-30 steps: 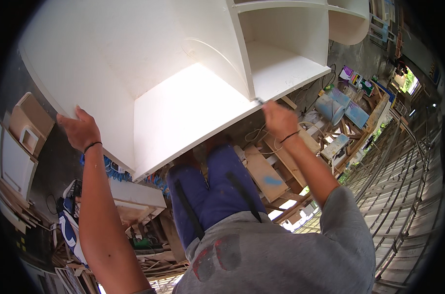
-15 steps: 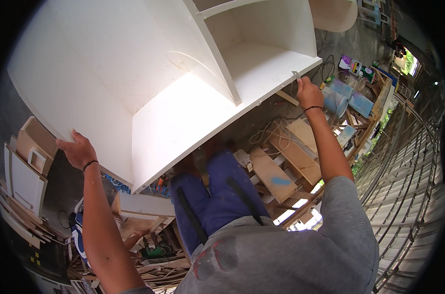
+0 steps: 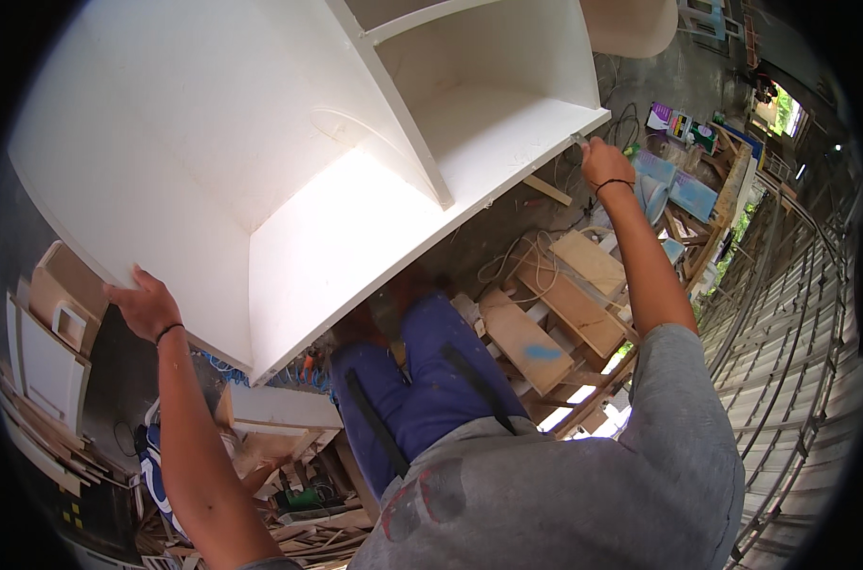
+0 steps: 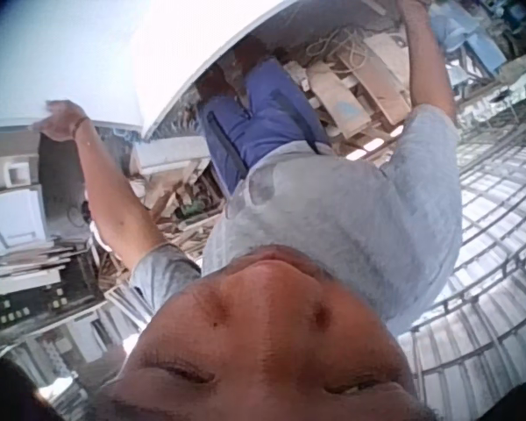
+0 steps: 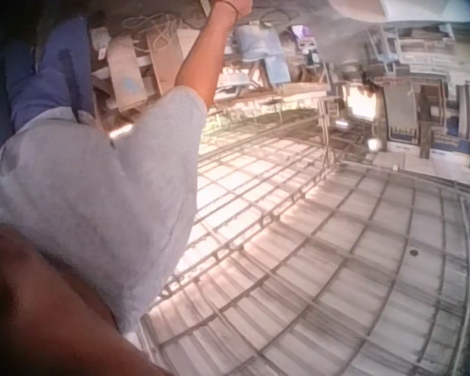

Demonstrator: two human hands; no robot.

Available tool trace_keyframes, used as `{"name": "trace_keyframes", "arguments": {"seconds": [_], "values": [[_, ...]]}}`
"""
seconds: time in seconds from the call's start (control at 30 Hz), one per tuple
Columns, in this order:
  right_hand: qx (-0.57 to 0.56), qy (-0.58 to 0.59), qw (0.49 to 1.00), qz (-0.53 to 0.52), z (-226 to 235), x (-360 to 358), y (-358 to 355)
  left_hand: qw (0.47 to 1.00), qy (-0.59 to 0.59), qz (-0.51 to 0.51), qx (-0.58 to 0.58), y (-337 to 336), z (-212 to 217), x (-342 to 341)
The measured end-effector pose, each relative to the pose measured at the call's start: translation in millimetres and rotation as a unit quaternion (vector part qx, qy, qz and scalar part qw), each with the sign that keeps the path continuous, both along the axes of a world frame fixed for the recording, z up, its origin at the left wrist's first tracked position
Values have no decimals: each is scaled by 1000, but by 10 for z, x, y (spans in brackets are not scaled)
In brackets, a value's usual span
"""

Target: The person sands the edges and corners of a white wooden cabinet using a small sanding block. They move around the cabinet, repeatedly rubbing the sanding block along the front and side edges to smooth the surface.

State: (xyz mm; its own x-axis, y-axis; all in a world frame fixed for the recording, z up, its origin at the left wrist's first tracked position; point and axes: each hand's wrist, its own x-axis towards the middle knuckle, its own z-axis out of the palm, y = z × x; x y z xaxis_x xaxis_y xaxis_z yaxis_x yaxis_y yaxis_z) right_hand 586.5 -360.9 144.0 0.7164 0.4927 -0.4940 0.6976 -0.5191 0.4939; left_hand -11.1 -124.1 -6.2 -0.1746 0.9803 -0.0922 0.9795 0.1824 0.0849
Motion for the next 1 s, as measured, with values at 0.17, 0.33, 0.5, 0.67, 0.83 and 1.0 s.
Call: {"name": "trace_keyframes", "arguments": {"seconds": [0.17, 0.33, 0.5, 0.67, 0.83, 1.0], "values": [[7, 211, 975, 68, -39, -1370, 99, 999, 2, 22, -25, 25, 145, 94], [45, 123, 989, 71, -195, -534, -8, 999, 32, 24, -22, 58, 120, 72], [86, -39, 994, -61, -54, 1040, -324, 999, 42, 10, -16, 23, -125, -47], [322, 17, 939, -119, -133, 735, -735, 957, 124, -187, 185, -194, -2, 130], [400, 125, 863, -283, -570, -71, -1837, 852, -282, -441, -24, -1558, 611, 2341], [421, 211, 806, -359, -323, -390, -2406, 853, -199, -454, -165, -2265, 635, 4058]]}}
